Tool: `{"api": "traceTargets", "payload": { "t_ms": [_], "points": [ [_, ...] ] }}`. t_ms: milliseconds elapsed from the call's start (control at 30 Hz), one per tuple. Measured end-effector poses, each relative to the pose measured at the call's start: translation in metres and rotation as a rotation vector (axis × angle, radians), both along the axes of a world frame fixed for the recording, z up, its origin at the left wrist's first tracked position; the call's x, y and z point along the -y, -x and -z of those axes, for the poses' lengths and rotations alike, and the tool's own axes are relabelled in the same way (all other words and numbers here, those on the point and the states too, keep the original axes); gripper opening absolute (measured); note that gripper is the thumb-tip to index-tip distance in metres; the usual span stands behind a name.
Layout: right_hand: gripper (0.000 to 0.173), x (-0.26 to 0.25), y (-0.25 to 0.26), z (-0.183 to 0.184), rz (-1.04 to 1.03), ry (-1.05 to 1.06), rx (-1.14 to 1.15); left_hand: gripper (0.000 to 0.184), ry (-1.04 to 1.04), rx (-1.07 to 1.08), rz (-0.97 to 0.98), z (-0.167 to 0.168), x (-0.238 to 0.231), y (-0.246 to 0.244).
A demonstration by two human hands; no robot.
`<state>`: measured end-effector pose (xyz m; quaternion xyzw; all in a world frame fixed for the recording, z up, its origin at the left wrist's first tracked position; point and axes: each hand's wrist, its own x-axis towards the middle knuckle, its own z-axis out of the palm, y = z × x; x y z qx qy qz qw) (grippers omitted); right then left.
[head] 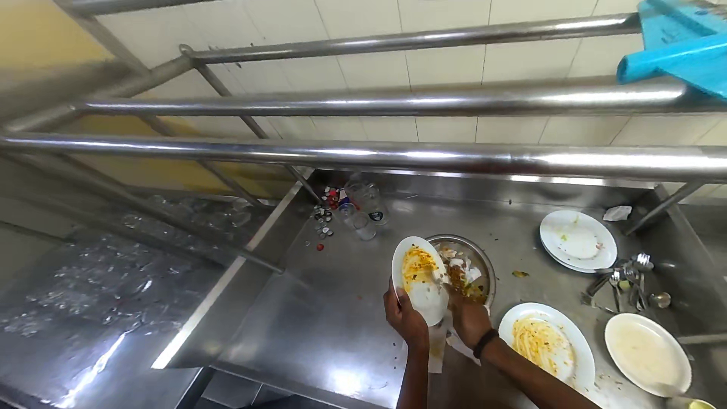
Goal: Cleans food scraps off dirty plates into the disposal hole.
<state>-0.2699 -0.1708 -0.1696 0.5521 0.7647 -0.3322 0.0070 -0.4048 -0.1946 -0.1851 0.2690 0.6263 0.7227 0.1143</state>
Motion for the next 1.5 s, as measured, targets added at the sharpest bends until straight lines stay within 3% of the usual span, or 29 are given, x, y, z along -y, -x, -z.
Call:
{"api": "traceTargets", "payload": {
  "t_ms": [67,233,400,567,767,900,1100,1233,1300,1400,1500],
  "points": [
    [0.053,0.010,0.009,-0.001,-0.037,-0.049,-0.018,0.036,0.007,-0.022,0.007,0.001,-0.001,-0.005],
    [0.051,-0.019,-0.002,0.033,0.204,-0.002,0.007,0.036,0.028,-0.026,0.038,-0.003,0.001,-0.010],
    [0.053,0.008,0.000,0.009,0.001,-0.149,-0.104,0.033,0.035,-0.029,0.081,0.001,-0.001,-0.014],
    [0.052,-0.010,-0.015,0.048,0.269,0.030,-0.017,0.033,0.084,0.005,0.064,-0.006,0.000,-0.022],
    [0.055,0.034,-0.015,0.026,0.042,0.014,-0.090,0.033,0.075,-0.028,0.081,-0.002,0.001,-0.022],
    [0.055,0.013,-0.028,0.054,0.242,0.108,-0.008,0.035,0.032,-0.048,0.069,-0.004,0.003,-0.022],
    [0.058,0.034,-0.023,0.021,0.044,0.097,0.001,0.041,-0.030,-0.214,0.086,0.001,-0.001,-0.016],
    [0.057,0.003,-0.033,0.048,0.260,0.136,0.076,0.042,-0.040,-0.197,0.066,-0.007,0.002,-0.022],
    [0.056,0.003,-0.036,0.034,0.302,0.100,-0.003,0.040,-0.038,-0.139,0.067,-0.014,0.002,-0.022],
    [0.056,0.037,-0.027,-0.001,0.128,-0.017,-0.185,0.039,-0.020,-0.114,0.113,-0.009,0.000,-0.027],
    [0.062,0.045,-0.016,-0.005,0.048,-0.069,-0.160,0.038,0.017,-0.111,0.158,-0.006,-0.001,-0.039]
  ]
}}
